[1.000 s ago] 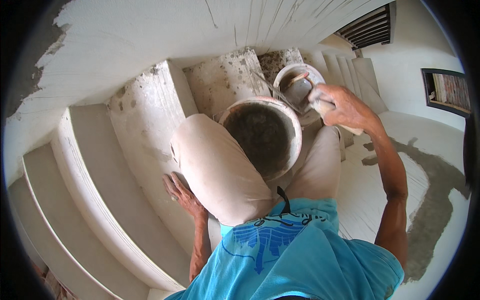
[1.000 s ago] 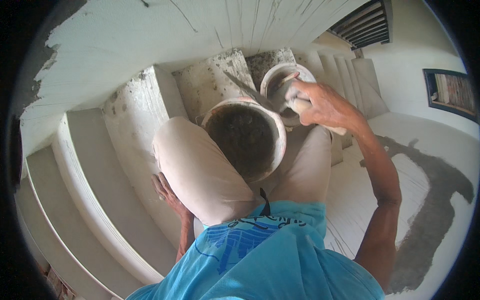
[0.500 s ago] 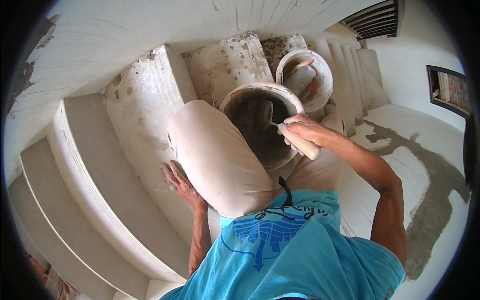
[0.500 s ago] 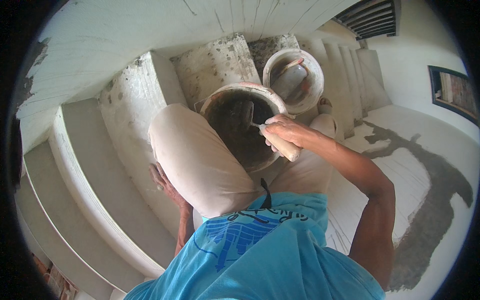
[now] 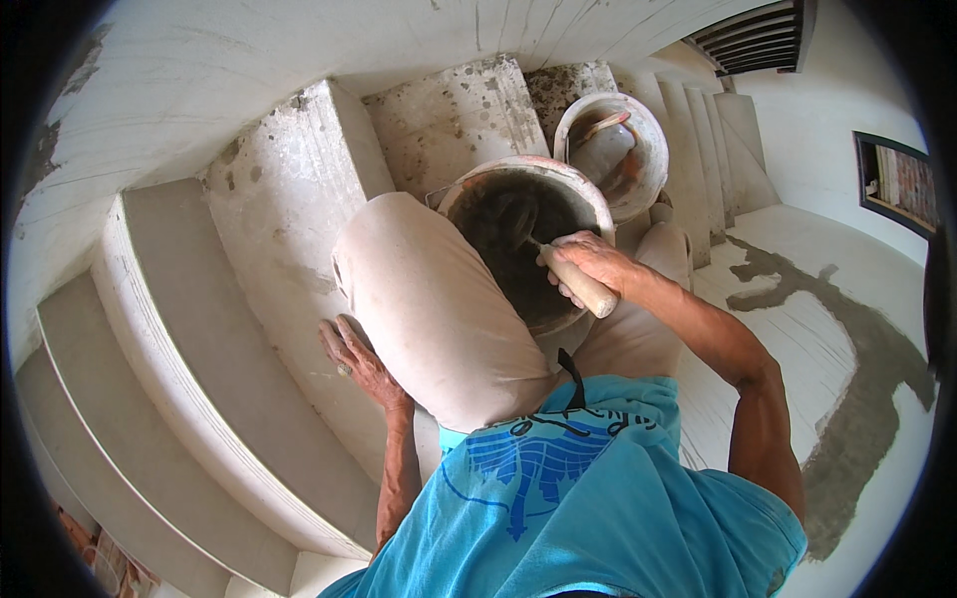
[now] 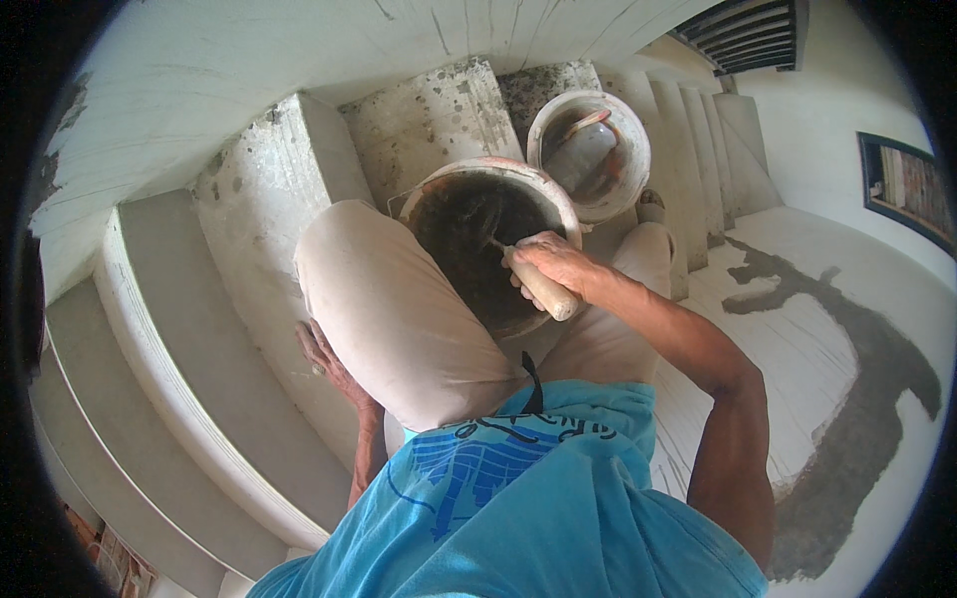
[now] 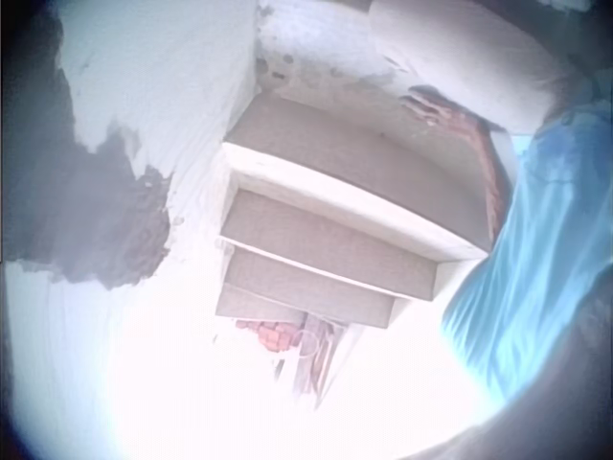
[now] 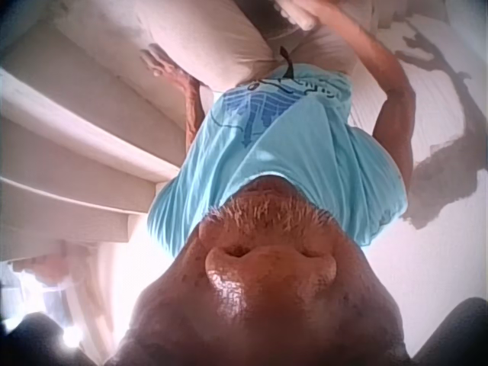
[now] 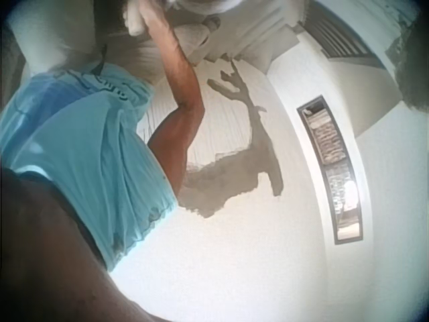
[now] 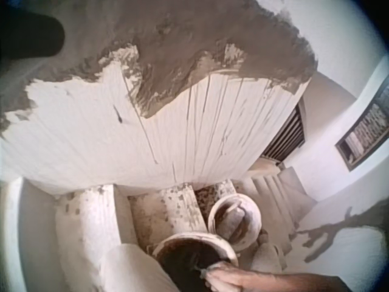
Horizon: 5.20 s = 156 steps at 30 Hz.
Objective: The person scoops cement from a bucket and applies it to a wall using a trowel. They repeatedly smooth the surface and spread the material across the wall area.
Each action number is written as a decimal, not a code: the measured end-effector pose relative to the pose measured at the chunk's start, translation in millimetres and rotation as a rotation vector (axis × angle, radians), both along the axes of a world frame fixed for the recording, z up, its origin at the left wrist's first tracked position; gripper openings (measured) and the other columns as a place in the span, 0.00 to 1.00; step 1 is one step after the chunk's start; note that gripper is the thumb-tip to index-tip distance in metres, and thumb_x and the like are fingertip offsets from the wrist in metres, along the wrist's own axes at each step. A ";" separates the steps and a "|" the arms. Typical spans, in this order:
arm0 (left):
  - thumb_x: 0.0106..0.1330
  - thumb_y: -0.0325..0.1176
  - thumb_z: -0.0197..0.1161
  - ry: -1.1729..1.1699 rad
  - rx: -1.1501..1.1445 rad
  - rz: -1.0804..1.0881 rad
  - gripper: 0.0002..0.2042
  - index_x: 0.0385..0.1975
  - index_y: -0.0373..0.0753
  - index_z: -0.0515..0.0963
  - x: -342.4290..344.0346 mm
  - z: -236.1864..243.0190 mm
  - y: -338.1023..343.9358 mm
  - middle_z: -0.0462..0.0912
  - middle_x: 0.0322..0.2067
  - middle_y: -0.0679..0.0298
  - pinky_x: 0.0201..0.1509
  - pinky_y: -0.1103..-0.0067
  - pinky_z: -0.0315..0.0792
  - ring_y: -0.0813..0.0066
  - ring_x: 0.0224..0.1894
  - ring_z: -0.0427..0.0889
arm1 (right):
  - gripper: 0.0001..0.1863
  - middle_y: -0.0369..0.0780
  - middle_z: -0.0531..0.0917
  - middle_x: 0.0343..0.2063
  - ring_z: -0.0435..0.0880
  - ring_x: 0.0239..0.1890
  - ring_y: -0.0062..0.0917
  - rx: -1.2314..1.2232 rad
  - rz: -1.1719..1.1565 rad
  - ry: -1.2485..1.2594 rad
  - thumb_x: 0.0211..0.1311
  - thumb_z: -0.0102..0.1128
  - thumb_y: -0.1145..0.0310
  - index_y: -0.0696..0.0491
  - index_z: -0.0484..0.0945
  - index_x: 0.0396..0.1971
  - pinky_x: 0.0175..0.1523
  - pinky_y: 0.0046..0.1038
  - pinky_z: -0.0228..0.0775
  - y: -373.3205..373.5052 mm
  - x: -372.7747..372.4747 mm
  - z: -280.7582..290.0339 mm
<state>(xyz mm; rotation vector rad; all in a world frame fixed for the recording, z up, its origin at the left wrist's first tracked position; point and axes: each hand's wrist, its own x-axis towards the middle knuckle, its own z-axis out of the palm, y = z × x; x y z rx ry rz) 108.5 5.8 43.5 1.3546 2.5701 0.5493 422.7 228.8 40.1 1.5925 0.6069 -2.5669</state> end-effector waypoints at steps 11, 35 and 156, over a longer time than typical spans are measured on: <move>0.66 0.66 0.58 0.022 -0.030 0.013 0.46 0.79 0.49 0.52 -1.6 -1.6 -1.9 0.48 0.78 0.50 0.78 0.50 0.53 0.45 0.79 0.47 | 0.15 0.42 0.81 0.29 0.81 0.21 0.27 0.009 -0.100 0.053 0.75 0.53 0.62 0.59 0.78 0.48 0.18 0.31 0.75 -3.7 -2.9 1.1; 0.67 0.64 0.59 0.043 -0.027 0.007 0.45 0.79 0.49 0.51 -2.0 -3.1 -2.3 0.48 0.78 0.51 0.78 0.50 0.53 0.45 0.79 0.47 | 0.14 0.42 0.82 0.29 0.82 0.21 0.26 0.131 0.019 0.099 0.69 0.51 0.67 0.59 0.78 0.48 0.18 0.32 0.76 1.5 -10.9 11.4; 0.80 0.53 0.28 -0.392 0.214 0.087 0.32 0.80 0.44 0.47 3.8 20.4 -0.4 0.42 0.81 0.59 0.85 0.64 0.36 0.61 0.82 0.39 | 0.26 0.57 0.85 0.39 0.89 0.39 0.48 2.066 -0.683 -0.956 0.53 0.57 0.81 0.67 0.76 0.55 0.43 0.43 0.80 225.8 -2.0 168.7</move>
